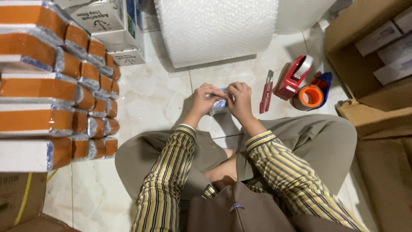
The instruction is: The person wraps small rectangular boxes in bubble wrap and seals them with orange tape. They retrieve boxes from a nearby cardboard box, wrap each one individually, and place the finished packages into a stack.
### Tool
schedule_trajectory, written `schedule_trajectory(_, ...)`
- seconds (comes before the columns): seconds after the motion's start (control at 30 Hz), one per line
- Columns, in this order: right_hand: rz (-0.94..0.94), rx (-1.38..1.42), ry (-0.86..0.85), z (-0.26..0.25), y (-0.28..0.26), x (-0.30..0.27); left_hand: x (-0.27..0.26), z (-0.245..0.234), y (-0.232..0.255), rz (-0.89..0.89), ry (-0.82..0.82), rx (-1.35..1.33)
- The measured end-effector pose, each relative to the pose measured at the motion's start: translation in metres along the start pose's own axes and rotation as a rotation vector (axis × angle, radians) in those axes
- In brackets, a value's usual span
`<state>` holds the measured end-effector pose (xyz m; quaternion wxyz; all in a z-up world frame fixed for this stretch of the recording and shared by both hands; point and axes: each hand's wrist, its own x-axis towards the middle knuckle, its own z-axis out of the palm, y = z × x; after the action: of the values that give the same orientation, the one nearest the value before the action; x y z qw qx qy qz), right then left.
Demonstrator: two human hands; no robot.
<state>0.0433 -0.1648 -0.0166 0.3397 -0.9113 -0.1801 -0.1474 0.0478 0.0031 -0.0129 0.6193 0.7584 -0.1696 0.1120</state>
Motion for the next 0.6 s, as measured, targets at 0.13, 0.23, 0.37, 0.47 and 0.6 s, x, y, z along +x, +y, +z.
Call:
schedule_trajectory(0.13, -0.050, -0.017, -0.188, -0.023, -0.003, 0.013, 0.001, -0.004, 0.003, 0.040, -0.004, 0.051)
schedule_trajectory(0.23, -0.024, -0.009, -0.303, -0.038, -0.026, 0.019, 0.002, -0.006, 0.003, 0.068, 0.022, 0.071)
schedule_trajectory(0.37, 0.007, -0.077, -0.182, -0.017, -0.017, 0.015, 0.001, -0.008, 0.026, 0.050, -0.010, 0.203)
schedule_trajectory(0.47, -0.030, -0.165, -0.096, -0.010, -0.009, 0.011, 0.001, -0.018, 0.084, 0.035, -0.104, 0.326)
schedule_trajectory(0.6, -0.134, -0.215, -0.054, -0.022, -0.007, 0.008, 0.005, -0.012, 0.103, 0.062, -0.236, 0.540)
